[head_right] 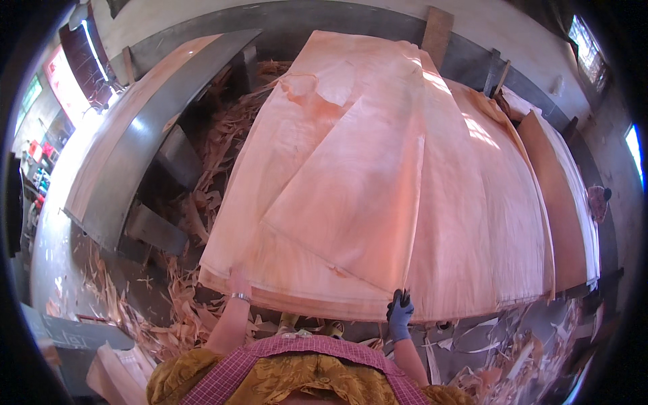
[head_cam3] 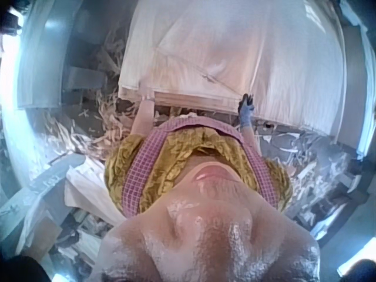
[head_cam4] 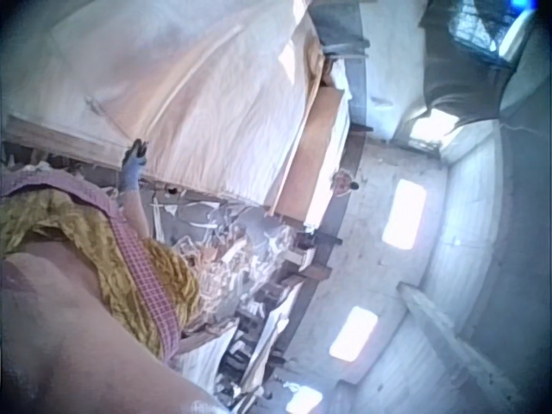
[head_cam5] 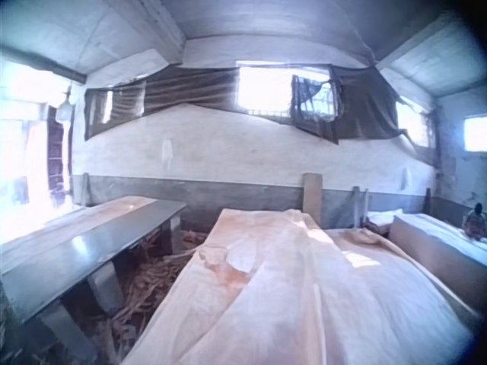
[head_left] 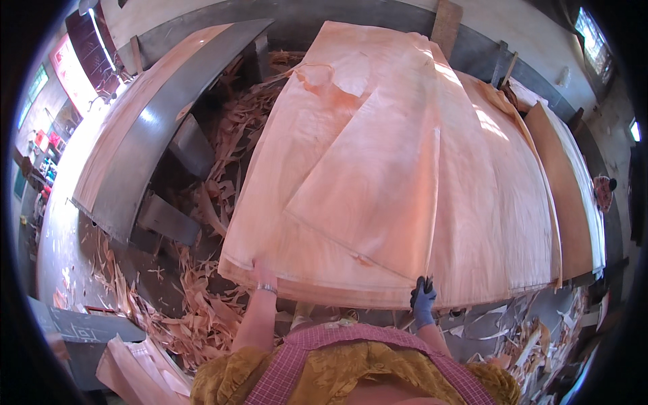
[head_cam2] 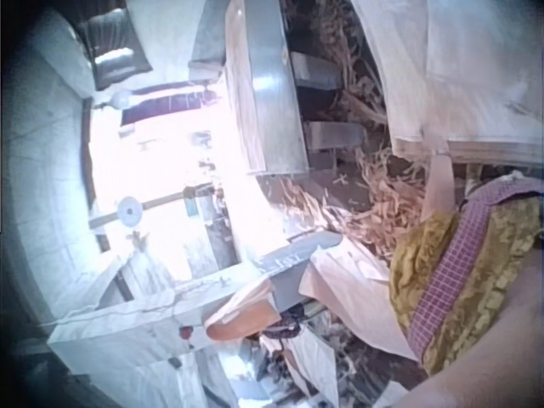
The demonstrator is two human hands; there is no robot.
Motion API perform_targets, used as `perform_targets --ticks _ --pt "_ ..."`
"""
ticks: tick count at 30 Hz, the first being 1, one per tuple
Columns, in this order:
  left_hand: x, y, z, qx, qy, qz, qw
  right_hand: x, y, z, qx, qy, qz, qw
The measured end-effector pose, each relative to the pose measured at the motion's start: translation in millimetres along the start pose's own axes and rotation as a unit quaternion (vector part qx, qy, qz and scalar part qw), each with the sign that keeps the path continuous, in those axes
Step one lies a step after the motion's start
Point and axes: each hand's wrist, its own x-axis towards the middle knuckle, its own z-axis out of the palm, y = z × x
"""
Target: The person aligns a sheet of wood veneer on a table, measures a section using a rod, and uses a blade to cut a specific shape from the material.
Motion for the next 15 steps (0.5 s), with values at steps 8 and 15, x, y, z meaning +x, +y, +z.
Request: perform_targets --ticks 8,15 --pt "-1.8 -1.6 -5.1 0.043 -0.010 -0.047 0.998 16.2 19.6 -9.7 -0.037 0.003 -0.023 0.999" --pt "-18.9 -1.8 -17.3 -0.011 -0.040 -0.044 0.998 3.6 17.0 -9.0 -0.068 0.020 -0.028 0.997"
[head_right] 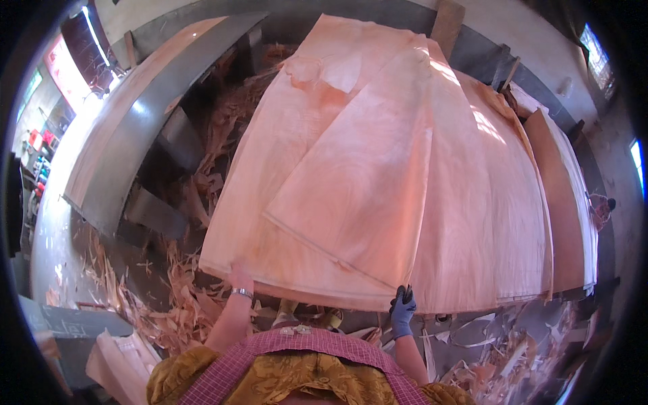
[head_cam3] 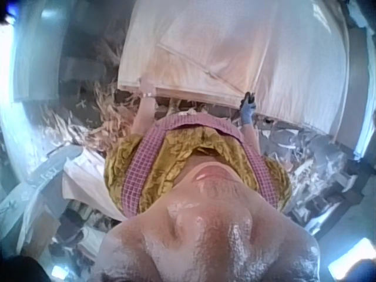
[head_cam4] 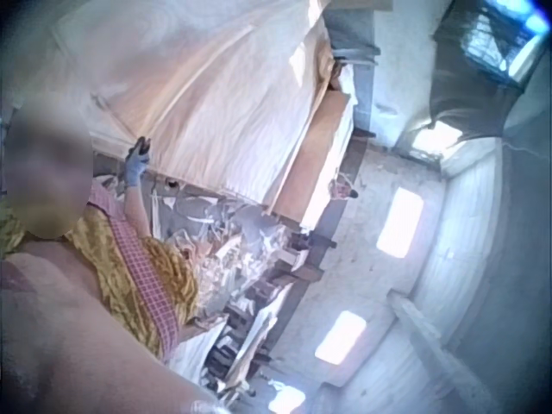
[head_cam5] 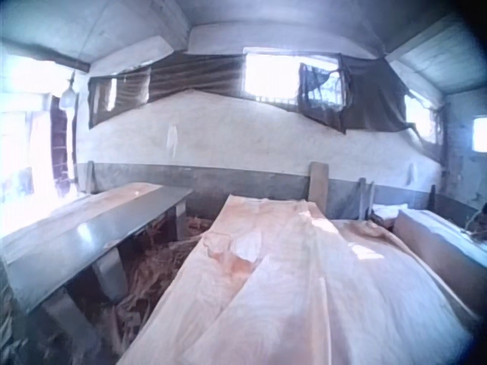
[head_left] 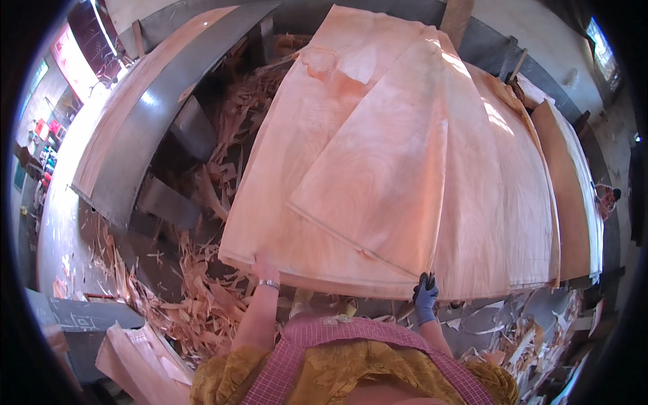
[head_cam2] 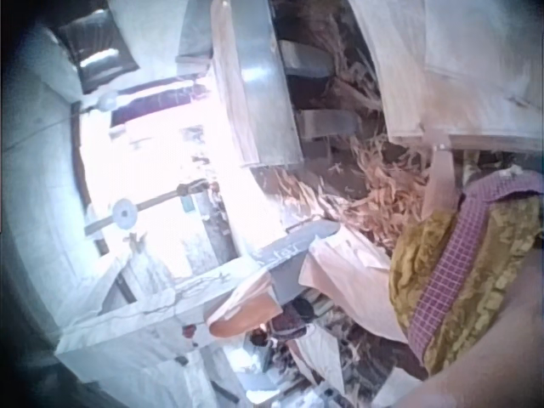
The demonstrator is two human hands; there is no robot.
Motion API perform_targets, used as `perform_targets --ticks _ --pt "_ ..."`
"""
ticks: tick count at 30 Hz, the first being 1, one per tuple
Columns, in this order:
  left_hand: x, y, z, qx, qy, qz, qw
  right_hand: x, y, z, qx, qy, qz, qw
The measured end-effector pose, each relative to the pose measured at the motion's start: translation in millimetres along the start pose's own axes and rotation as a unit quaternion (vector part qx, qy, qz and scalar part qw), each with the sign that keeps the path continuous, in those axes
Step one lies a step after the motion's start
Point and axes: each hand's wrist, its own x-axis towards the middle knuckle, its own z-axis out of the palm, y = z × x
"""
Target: The person aligns a sheet of wood veneer on a table, measures a section using a rod, and uses a blade to cut a specific shape from the material.
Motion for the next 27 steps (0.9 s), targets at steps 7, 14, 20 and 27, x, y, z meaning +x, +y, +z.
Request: perform_targets --ticks 7,14,20,27 --pt "16.9 11.1 -30.2 0.031 0.138 0.034 0.989 11.0 49.6 -6.8 -0.084 -0.025 -0.018 0.996" --pt "41.4 26.2 -46.1 0.179 0.158 0.067 0.969 -2.8 68.4 18.7 -0.088 -0.001 -0.047 0.995" --pt "87.9 29.3 -73.8 0.143 0.177 0.043 0.973 -1.0 107.0 19.7 -0.266 -0.021 -0.080 0.961" --pt "82.3 54.8 -73.5 0.326 0.160 -0.025 0.931 -10.4 102.2 35.5 -0.315 -0.036 -0.068 0.946"
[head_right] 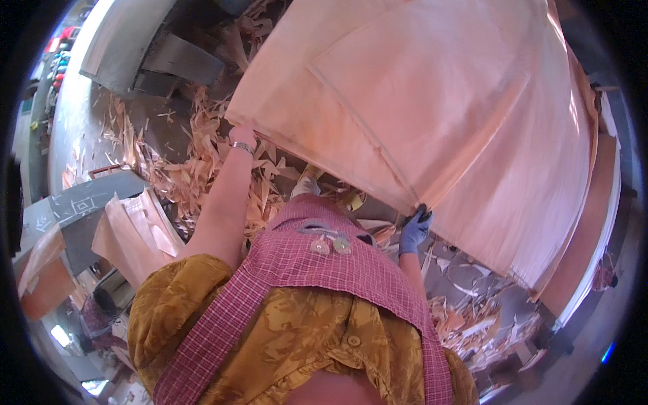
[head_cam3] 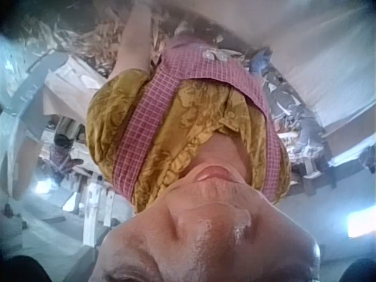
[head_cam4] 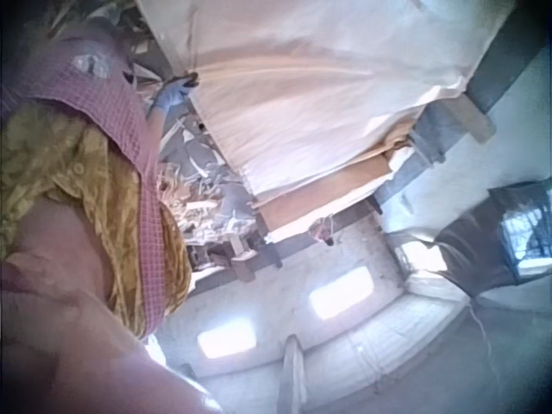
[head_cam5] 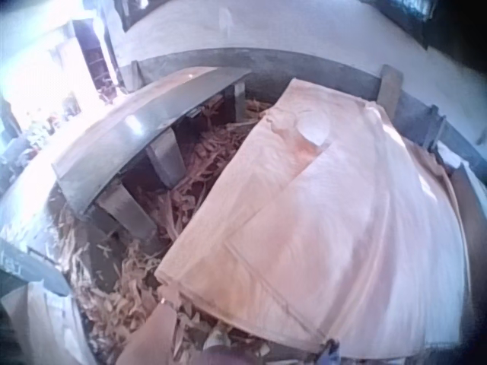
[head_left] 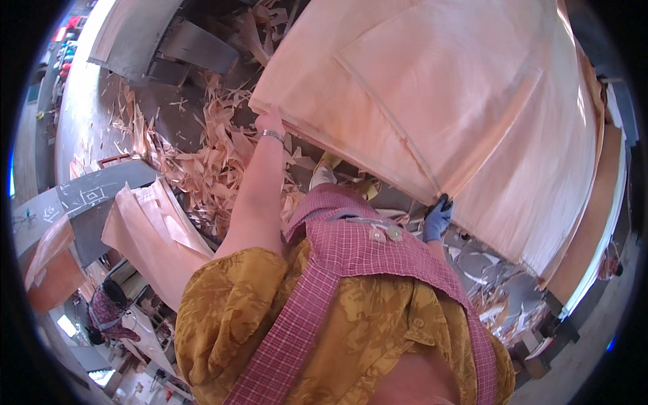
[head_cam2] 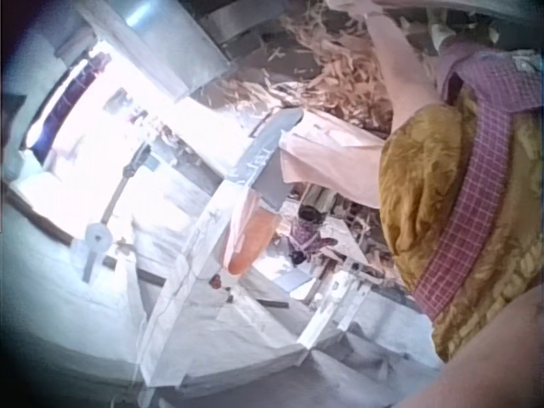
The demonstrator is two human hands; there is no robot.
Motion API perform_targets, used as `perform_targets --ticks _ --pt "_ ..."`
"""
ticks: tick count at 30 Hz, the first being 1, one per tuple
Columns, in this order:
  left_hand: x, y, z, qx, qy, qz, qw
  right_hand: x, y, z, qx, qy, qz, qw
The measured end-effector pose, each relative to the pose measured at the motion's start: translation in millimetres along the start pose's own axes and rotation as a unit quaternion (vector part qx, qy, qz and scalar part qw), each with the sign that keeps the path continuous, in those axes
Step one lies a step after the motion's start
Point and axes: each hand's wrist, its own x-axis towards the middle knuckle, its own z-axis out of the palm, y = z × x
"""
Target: The person aligns a sheet of wood veneer on a table, measures a section using a rod, and uses a blade to cut a specific shape from the material.
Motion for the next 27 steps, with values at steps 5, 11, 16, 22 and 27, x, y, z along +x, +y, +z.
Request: perform_targets --ticks 5,11,16,22,27 --pt "-2.6 7.6 -7.2 -0.029 -0.057 -0.015 0.998 -6.0 7.3 3.0 0.055 0.012 -0.017 0.998" --pt "-8.2 7.7 3.2 -0.060 -0.031 0.000 0.998 -20.1 -23.4 -3.4 0.160 0.010 0.011 0.987" --pt "6.5 -1.0 4.2 -0.120 -0.035 -0.002 0.992 -20.4 -20.3 -3.4 0.203 -0.011 0.068 0.977" --pt "21.4 -10.3 3.9 -0.140 -0.052 0.004 0.989 -22.5 -23.1 -3.0 0.185 -0.012 0.058 0.981" --pt "27.7 -15.4 3.5 -0.118 -0.072 0.000 0.990 -22.4 -28.0 -4.2 0.194 -0.014 0.076 0.978"
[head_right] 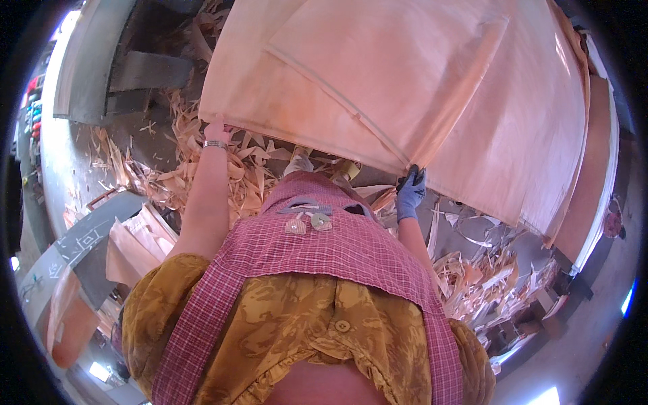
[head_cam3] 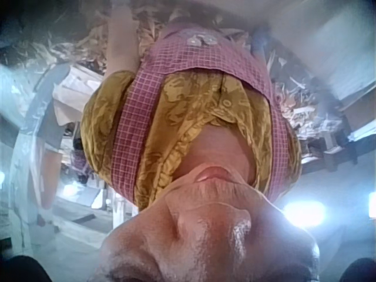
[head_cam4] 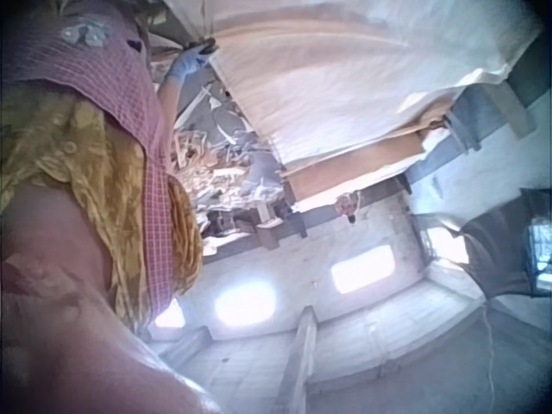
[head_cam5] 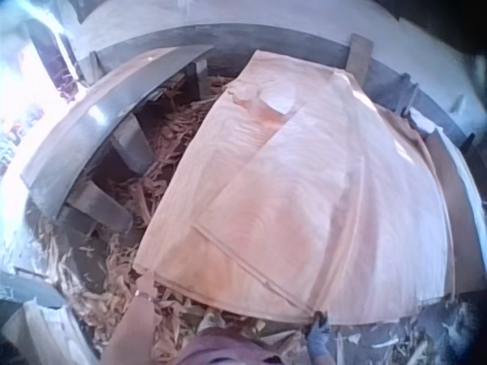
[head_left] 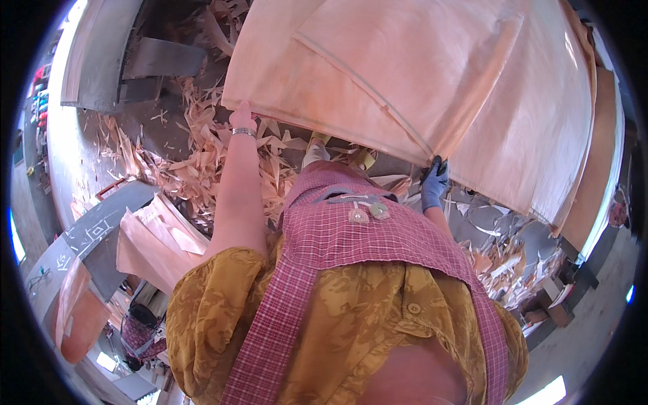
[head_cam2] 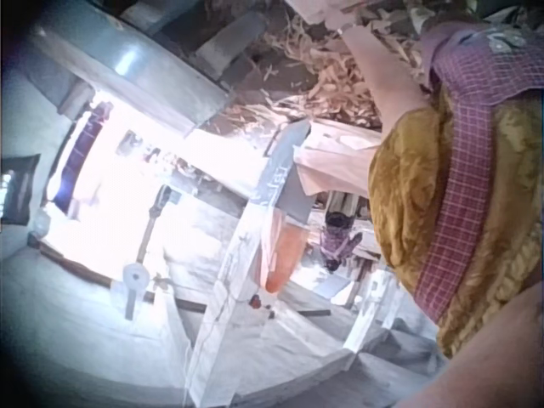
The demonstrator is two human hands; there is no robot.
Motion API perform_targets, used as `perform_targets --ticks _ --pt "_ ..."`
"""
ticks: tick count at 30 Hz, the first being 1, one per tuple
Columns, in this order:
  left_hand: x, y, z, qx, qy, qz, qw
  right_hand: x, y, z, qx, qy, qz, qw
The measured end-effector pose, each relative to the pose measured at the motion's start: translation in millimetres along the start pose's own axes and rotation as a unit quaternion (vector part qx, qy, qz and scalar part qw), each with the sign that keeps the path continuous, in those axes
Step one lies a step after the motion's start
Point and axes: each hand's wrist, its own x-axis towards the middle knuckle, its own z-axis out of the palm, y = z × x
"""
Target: The person aligns a sheet of wood veneer on a table, measures a section using a rod, and uses a blade to cut a specific shape from the material.
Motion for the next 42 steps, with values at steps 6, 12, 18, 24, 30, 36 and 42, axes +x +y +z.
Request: perform_targets --ticks 6,12,18,24,30,36,42 --pt "16.0 -9.5 -6.3 -0.013 0.004 -0.006 1.000 1.4 5.6 6.7 -0.018 0.040 -0.105 0.993" --pt "5.8 -3.3 -2.0 -0.025 0.019 -0.019 0.999 8.3 16.3 4.1 0.014 0.002 -0.001 1.000" --pt "14.0 -8.6 -5.4 -0.043 0.008 -0.034 0.998 2.3 2.2 2.2 0.008 -0.006 -0.004 1.000" --pt "-7.8 7.0 -1.9 -0.002 -0.008 -0.020 1.000 16.7 46.2 -6.1 -0.181 0.094 -0.254 0.945" --pt "-58.1 -11.4 -2.8 0.617 0.275 0.356 0.645 -36.4 -41.0 -3.0 0.047 0.073 0.007 0.996" --pt "-200.0 17.8 45.5 0.594 -0.260 0.601 0.467 -69.8 96.2 -15.7 -0.206 0.131 -0.065 0.968" --pt "-197.9 5.8 57.9 0.655 -0.313 0.562 0.396 -78.0 -25.3 -1.3 -0.193 0.105 -0.046 0.974"
